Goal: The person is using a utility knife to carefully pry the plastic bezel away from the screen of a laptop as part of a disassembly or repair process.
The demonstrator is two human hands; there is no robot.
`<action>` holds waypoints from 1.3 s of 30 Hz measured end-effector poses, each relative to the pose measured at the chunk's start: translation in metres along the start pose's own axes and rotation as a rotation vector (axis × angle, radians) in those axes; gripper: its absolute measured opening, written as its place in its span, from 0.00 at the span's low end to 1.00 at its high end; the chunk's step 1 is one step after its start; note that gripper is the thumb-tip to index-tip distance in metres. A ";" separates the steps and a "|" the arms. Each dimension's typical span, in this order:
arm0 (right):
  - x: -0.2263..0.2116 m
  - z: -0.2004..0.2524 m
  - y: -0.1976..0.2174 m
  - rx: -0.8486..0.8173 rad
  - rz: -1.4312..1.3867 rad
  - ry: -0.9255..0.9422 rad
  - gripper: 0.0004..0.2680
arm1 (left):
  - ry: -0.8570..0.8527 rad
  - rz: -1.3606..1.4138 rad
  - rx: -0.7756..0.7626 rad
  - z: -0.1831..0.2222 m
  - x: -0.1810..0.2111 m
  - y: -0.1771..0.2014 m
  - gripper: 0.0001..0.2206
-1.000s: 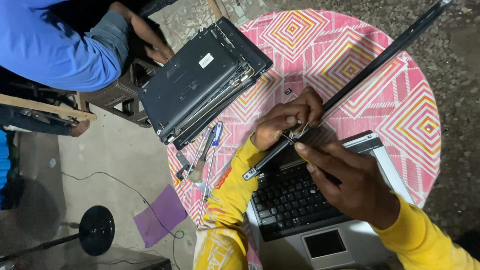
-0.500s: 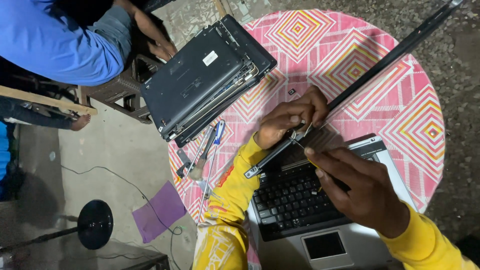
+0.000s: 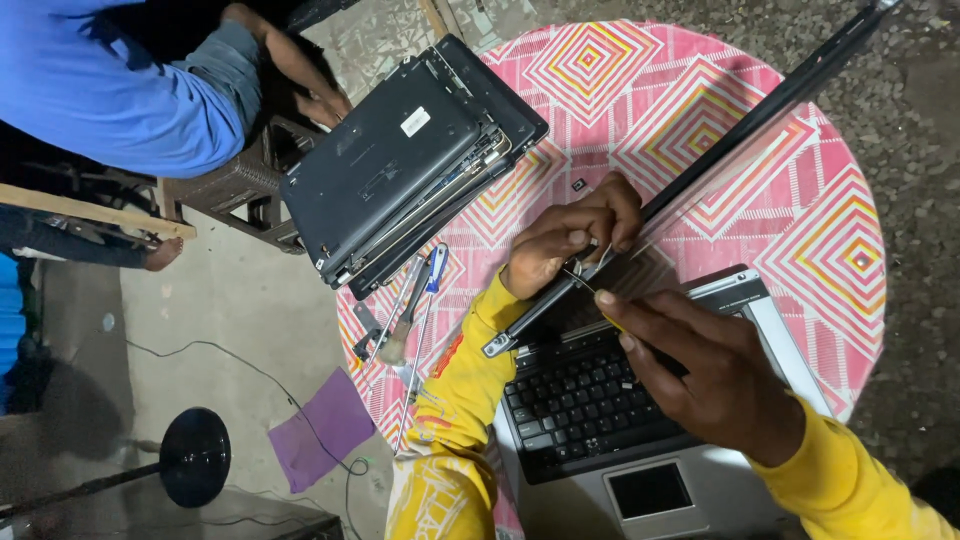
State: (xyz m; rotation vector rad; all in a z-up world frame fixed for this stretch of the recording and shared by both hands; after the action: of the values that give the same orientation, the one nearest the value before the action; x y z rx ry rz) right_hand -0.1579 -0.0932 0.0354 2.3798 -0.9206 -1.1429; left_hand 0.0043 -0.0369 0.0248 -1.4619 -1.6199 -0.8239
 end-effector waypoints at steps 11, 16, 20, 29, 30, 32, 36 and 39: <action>-0.001 -0.001 0.001 -0.008 0.008 0.002 0.14 | 0.014 0.056 -0.031 0.003 -0.011 -0.001 0.17; 0.000 0.004 0.001 -0.012 0.015 -0.034 0.15 | -0.020 0.003 -0.015 0.003 -0.010 0.003 0.16; -0.004 -0.006 0.003 -0.012 0.023 -0.024 0.16 | 0.009 0.067 0.028 -0.001 0.001 -0.001 0.16; 0.002 0.009 0.000 -0.013 0.017 -0.037 0.16 | -0.005 0.021 -0.010 0.004 -0.007 0.001 0.16; 0.003 0.011 -0.001 -0.007 0.003 -0.048 0.15 | 0.010 0.010 -0.009 0.004 -0.008 0.002 0.15; 0.008 0.022 -0.002 0.007 -0.005 -0.057 0.15 | 0.021 -0.002 -0.016 0.003 -0.007 0.002 0.14; 0.015 0.041 0.002 0.076 -0.009 -0.300 0.16 | 0.016 -0.019 -0.038 0.001 0.002 -0.001 0.15; 0.019 0.052 0.003 0.103 -0.230 -0.467 0.19 | 0.015 -0.041 -0.050 0.000 0.006 0.001 0.15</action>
State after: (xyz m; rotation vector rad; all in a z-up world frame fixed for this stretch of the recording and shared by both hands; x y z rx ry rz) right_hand -0.1916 -0.1098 -0.0057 2.3894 -0.8715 -1.8346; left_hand 0.0047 -0.0339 0.0295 -1.4576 -1.6342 -0.9019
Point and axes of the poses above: each hand's wrist, its own z-axis away from the middle knuckle, its own y-axis out of the back of the hand, x = y × z, the point moved 4 cm from there along -z, towards the middle knuckle, and after that the axes turned 8 degrees about y, right-handed, at the moved point
